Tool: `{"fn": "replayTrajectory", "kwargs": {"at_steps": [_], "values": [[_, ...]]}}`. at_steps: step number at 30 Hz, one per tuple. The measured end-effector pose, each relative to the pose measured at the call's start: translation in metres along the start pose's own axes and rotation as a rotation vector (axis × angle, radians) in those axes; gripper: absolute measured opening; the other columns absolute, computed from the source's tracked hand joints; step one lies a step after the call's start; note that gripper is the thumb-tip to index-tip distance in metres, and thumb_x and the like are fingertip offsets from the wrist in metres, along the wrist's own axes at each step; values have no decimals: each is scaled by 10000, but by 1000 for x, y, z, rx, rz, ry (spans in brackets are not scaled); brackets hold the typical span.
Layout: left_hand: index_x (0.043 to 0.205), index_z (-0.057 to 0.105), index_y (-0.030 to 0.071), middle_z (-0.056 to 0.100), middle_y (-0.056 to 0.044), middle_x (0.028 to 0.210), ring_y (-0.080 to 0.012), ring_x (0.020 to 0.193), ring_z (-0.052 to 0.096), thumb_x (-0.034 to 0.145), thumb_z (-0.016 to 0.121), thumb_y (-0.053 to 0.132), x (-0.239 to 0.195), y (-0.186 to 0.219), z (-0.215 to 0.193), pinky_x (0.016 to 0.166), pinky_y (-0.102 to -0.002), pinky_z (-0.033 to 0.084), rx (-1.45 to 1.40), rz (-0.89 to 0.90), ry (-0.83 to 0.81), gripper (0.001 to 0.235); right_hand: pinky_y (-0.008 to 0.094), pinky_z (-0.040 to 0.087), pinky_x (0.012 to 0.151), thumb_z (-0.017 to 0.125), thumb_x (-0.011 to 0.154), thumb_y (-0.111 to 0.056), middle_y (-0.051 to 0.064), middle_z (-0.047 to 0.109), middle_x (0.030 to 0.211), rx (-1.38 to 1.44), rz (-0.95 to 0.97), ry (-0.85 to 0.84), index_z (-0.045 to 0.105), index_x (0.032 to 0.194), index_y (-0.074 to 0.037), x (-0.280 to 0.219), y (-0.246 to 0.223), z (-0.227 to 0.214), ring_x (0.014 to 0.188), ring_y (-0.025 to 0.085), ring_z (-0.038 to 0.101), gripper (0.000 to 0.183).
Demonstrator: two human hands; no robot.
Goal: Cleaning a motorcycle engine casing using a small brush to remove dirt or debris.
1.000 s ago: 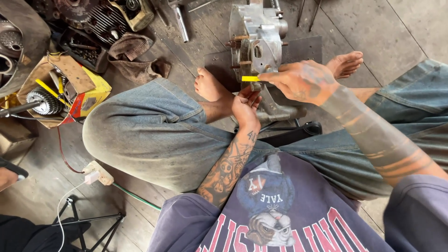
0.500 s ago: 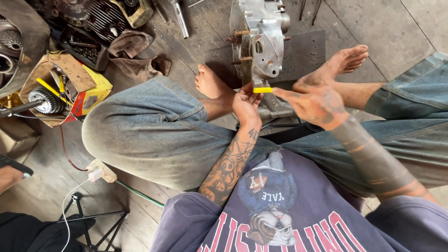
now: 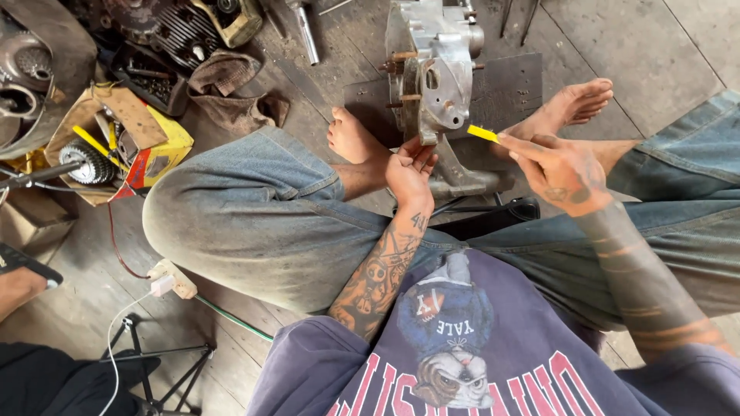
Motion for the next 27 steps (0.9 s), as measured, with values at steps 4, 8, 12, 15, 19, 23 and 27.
{"fn": "replayTrajectory", "kwargs": {"at_steps": [4, 8, 12, 15, 19, 23, 27], "values": [[1097, 716, 87, 655, -107, 1087, -240, 1026, 674, 798, 382, 169, 5, -1, -2, 884, -377, 563, 29, -18, -19, 455, 316, 543, 564, 573, 1061, -214, 1, 671, 833, -3, -8, 87, 686, 1456, -347, 26, -29, 19, 688, 177, 669, 431], [1069, 709, 99, 645, -90, 1034, -244, 1006, 683, 780, 389, 191, 6, 5, -3, 874, -362, 563, 34, -23, -19, 441, 362, 523, 520, 571, 1059, -78, 89, 656, 780, 535, 170, 93, 664, 1464, -230, 24, -32, 56, 624, 258, 615, 443], [1066, 708, 104, 640, -81, 1020, -248, 1007, 686, 753, 391, 194, 1, 11, 1, 885, -367, 559, 28, -30, -10, 454, 425, 533, 554, 618, 1030, -71, 169, 709, 860, 602, 250, 60, 702, 1396, -145, 9, -22, 46, 713, 356, 674, 383], [1068, 711, 95, 641, -80, 1010, -247, 993, 687, 756, 395, 187, 4, 8, -3, 880, -367, 565, 29, -26, -10, 454, 418, 560, 625, 599, 1042, -73, 166, 738, 946, 632, 285, 60, 707, 1378, -109, 6, -29, 34, 804, 372, 703, 354], [1058, 709, 115, 655, -81, 1000, -251, 996, 702, 748, 408, 207, 10, 7, -9, 875, -352, 559, 38, -14, -19, 442, 465, 576, 822, 569, 1026, 6, 208, 746, 1096, 762, 285, 162, 688, 1376, -58, 10, -45, 58, 1013, 407, 708, 375], [1049, 711, 113, 655, -83, 1014, -259, 1020, 700, 743, 402, 223, 17, 11, -13, 891, -345, 536, 86, 3, -32, 448, 491, 548, 921, 591, 997, 16, 230, 716, 1220, 851, 450, 118, 671, 1378, -45, -24, -36, 71, 1170, 371, 647, 394], [1059, 714, 152, 664, -42, 1021, -212, 1022, 707, 769, 384, 235, 29, 10, -23, 876, -278, 494, 200, 35, -35, 447, 473, 528, 985, 541, 1024, 11, 165, 721, 1256, 901, 512, 134, 674, 1388, -93, -21, -32, 77, 1199, 344, 647, 401]]}}
Point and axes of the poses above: each hand's wrist, its own x-axis towards the middle knuckle, its own z-axis out of the palm, y = z × x, the point moved 7 cm from there along x, towards the middle knuckle
